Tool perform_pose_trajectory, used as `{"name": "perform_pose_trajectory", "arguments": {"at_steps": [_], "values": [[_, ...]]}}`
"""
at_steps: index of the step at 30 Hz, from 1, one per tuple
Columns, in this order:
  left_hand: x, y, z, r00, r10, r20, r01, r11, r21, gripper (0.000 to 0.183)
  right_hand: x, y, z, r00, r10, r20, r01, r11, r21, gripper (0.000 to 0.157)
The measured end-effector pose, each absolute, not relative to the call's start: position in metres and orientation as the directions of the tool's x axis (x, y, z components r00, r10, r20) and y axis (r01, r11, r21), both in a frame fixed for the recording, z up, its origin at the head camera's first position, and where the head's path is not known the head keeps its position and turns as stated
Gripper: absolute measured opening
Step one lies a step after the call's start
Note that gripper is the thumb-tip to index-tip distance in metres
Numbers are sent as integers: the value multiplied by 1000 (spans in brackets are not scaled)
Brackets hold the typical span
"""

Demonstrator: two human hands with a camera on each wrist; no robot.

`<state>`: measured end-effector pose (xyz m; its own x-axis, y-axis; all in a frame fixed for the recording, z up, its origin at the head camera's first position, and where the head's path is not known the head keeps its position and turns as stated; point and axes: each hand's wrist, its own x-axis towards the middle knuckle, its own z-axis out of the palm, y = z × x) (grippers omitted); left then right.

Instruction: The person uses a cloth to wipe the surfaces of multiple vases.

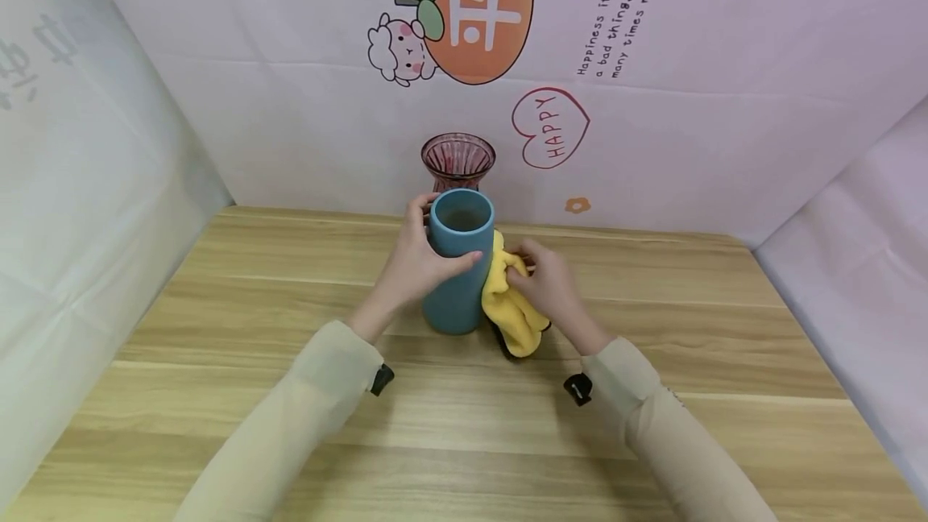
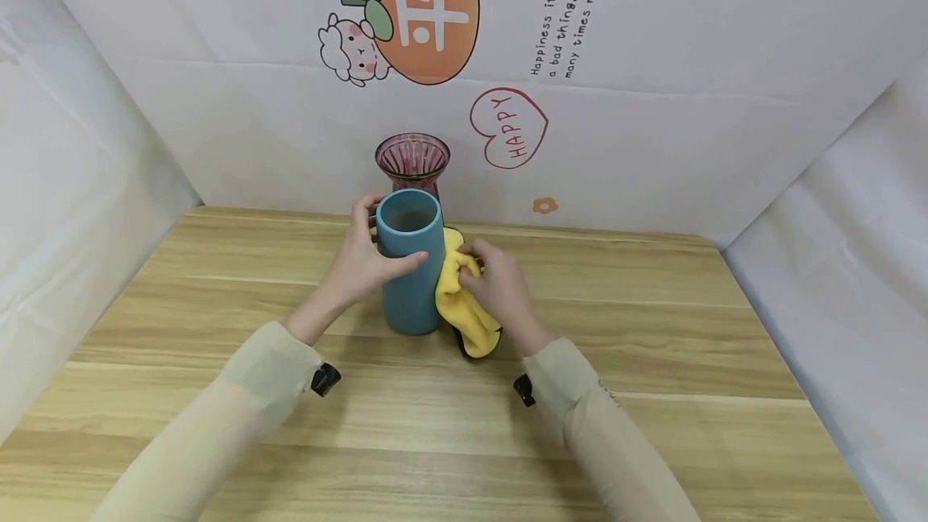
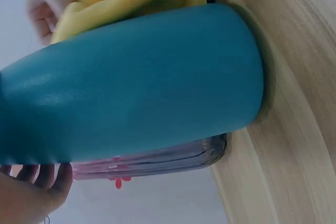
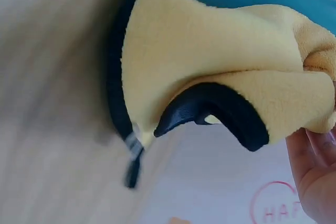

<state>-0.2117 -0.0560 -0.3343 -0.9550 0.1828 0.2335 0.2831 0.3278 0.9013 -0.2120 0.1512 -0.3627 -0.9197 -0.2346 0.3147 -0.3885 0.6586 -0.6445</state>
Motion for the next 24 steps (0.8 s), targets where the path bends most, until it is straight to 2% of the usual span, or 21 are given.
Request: {"name": "perform_pose_trajectory", "arguments": {"at_steps": [7, 13, 16, 24], "values": [[-217, -62, -330, -927, 315, 205, 308, 325, 894, 91, -215, 149, -329, -891, -156, 425, -431, 583, -689, 24], [-217, -61, -329, -916, 360, 174, 293, 308, 905, 93, -213, 150, -312, -892, -151, 425, -433, 555, -710, 25], [-216, -61, -330, -920, 350, 178, 292, 304, 907, 94, -213, 151, -313, -904, -172, 391, -415, 566, -712, 26], [-211, -56, -328, -964, 234, 129, 226, 454, 862, 103, -215, 155, -346, -918, -248, 310, -394, 668, -632, 22]]}}
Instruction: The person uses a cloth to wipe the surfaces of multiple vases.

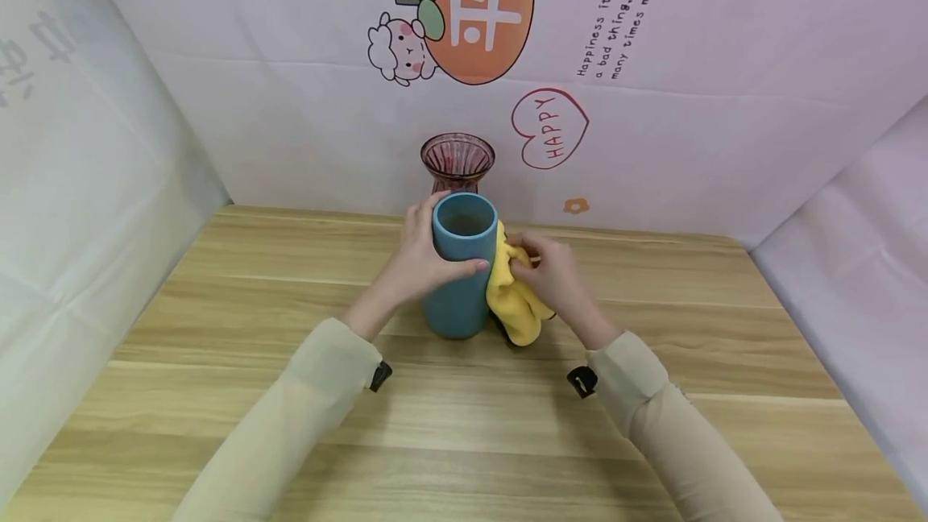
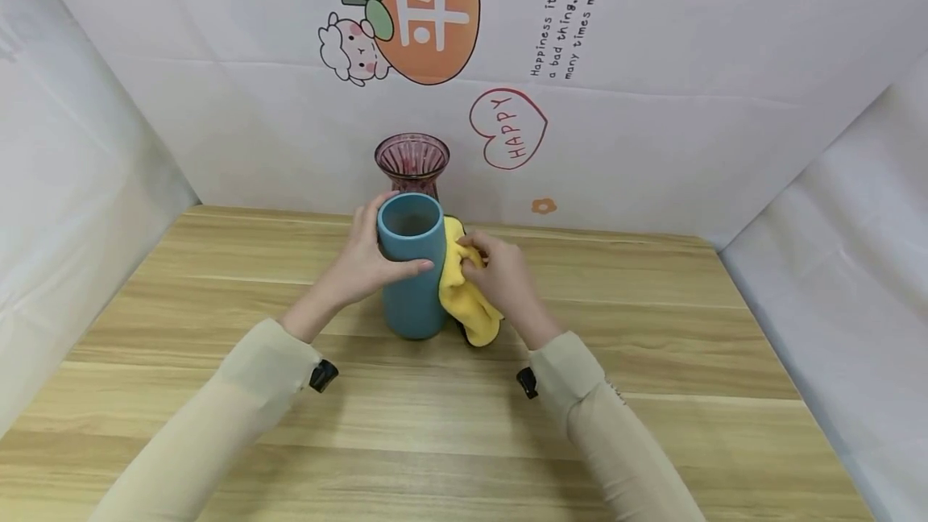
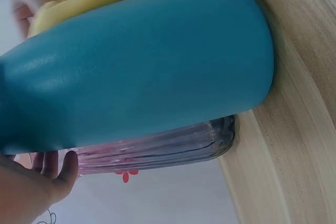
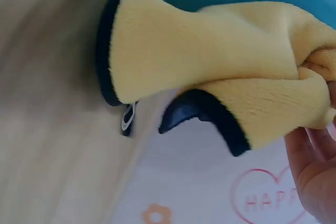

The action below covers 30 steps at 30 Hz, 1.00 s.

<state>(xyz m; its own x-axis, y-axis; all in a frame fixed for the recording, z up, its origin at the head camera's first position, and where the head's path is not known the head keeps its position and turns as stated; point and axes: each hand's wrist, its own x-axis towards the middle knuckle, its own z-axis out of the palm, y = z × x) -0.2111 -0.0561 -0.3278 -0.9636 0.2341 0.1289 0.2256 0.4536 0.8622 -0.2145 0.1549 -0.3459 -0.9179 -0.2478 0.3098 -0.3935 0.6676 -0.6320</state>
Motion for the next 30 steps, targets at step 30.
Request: {"name": "perform_pose_trajectory", "arguments": {"at_steps": [30], "values": [[-218, -64, -326, -922, 341, 180, 297, 330, 896, 95, -220, 151, -328, -937, -111, 330, -339, 515, -787, 27]]}}
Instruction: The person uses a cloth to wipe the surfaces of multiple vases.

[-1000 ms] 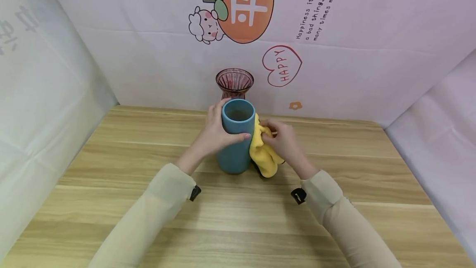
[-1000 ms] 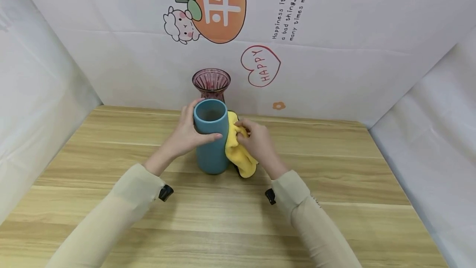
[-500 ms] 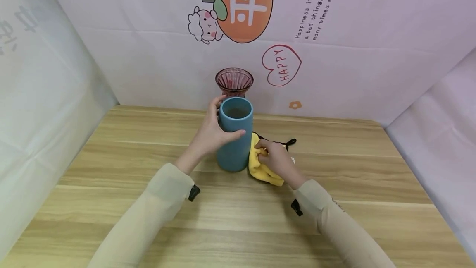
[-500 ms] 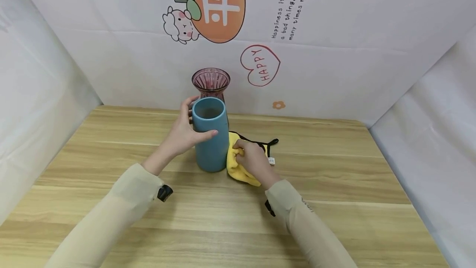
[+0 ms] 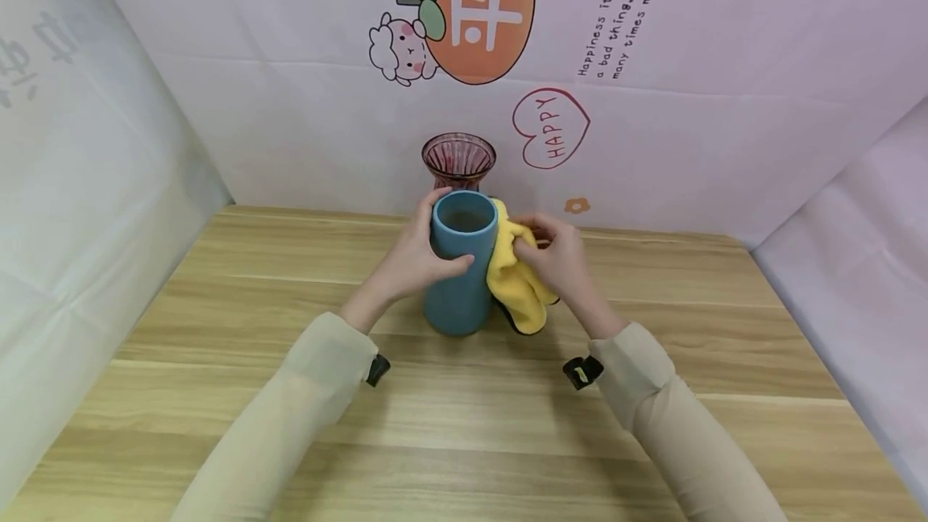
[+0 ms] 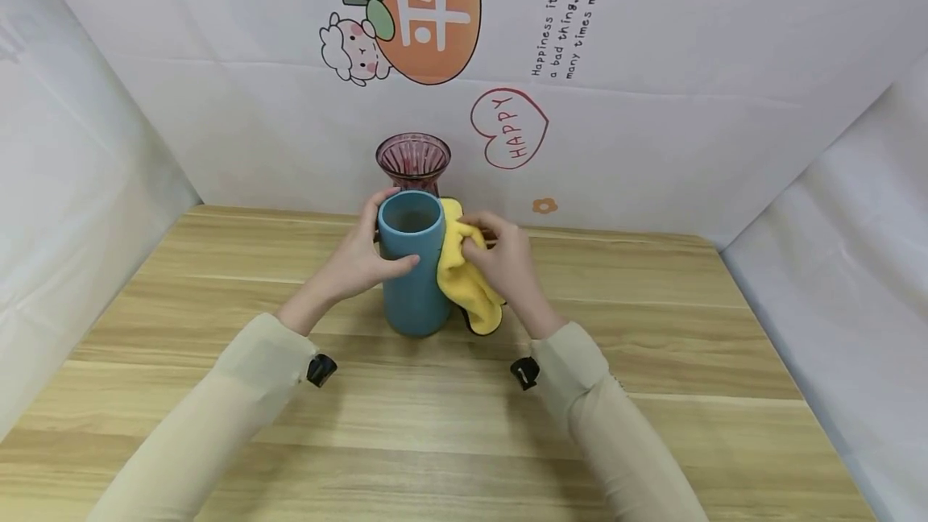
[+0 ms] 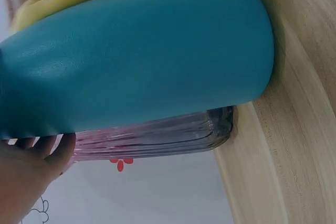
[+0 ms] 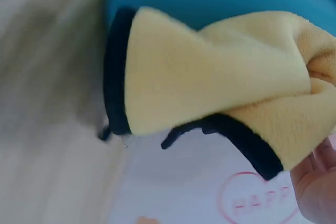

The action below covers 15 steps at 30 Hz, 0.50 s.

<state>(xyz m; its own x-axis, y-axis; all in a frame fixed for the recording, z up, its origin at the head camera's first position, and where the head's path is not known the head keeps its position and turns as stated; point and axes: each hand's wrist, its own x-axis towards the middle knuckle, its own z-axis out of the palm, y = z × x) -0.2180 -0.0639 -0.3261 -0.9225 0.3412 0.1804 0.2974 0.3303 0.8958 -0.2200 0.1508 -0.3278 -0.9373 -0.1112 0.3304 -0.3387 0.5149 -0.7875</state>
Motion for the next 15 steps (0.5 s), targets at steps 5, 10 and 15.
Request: {"name": "perform_pose_trajectory", "arguments": {"at_steps": [5, 10, 15], "values": [[-218, -64, -326, -915, 365, 173, 298, 324, 898, 95, -218, 149, -306, -923, -105, 370, -371, 496, -785, 27], [-217, -63, -326, -937, 312, 155, 280, 408, 869, 100, -218, 148, -308, -937, -133, 323, -343, 525, -779, 26], [-216, -62, -327, -955, 254, 152, 257, 456, 852, 101, -218, 150, -326, -940, -162, 302, -339, 566, -751, 25]]}}
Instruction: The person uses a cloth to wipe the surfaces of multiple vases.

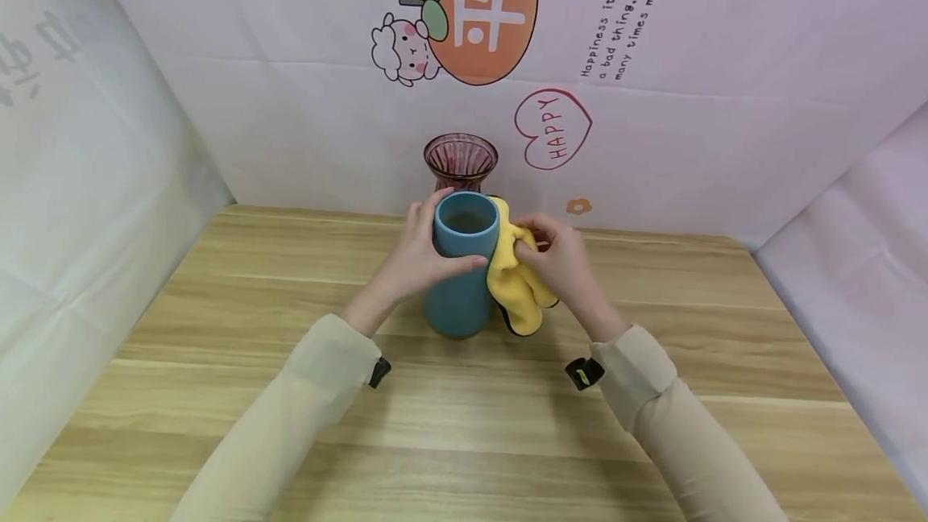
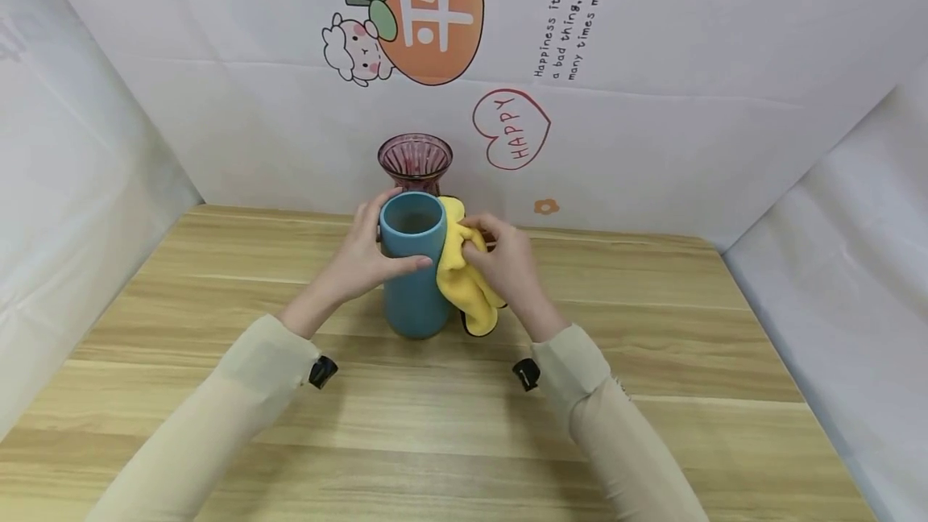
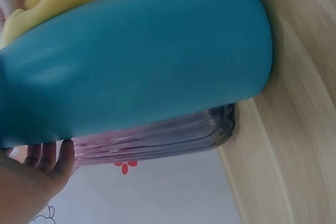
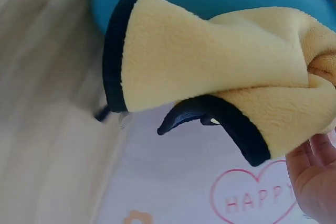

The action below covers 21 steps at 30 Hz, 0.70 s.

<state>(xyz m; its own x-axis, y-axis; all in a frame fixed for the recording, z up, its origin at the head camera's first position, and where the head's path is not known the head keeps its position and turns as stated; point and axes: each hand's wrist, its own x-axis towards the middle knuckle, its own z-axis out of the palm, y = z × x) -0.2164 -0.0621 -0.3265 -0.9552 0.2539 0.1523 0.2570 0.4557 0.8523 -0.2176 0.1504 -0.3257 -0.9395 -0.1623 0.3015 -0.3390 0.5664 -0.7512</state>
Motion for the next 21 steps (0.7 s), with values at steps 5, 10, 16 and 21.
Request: {"name": "perform_pose_trajectory", "arguments": {"at_steps": [5, 10, 16, 21], "values": [[-217, -64, -324, -952, 251, 176, 275, 446, 851, 98, -215, 155, -358, -937, -219, 273, -348, 666, -659, 23], [-218, -66, -322, -941, 293, 168, 279, 396, 875, 100, -212, 158, -389, -954, -272, 128, -290, 727, -623, 20], [-219, -68, -323, -941, 305, 145, 255, 360, 897, 97, -208, 156, -399, -962, -267, 50, -242, 758, -606, 19], [-220, -69, -324, -939, 318, 133, 251, 365, 897, 94, -210, 158, -396, -956, -277, 92, -273, 740, -614, 19]]}}
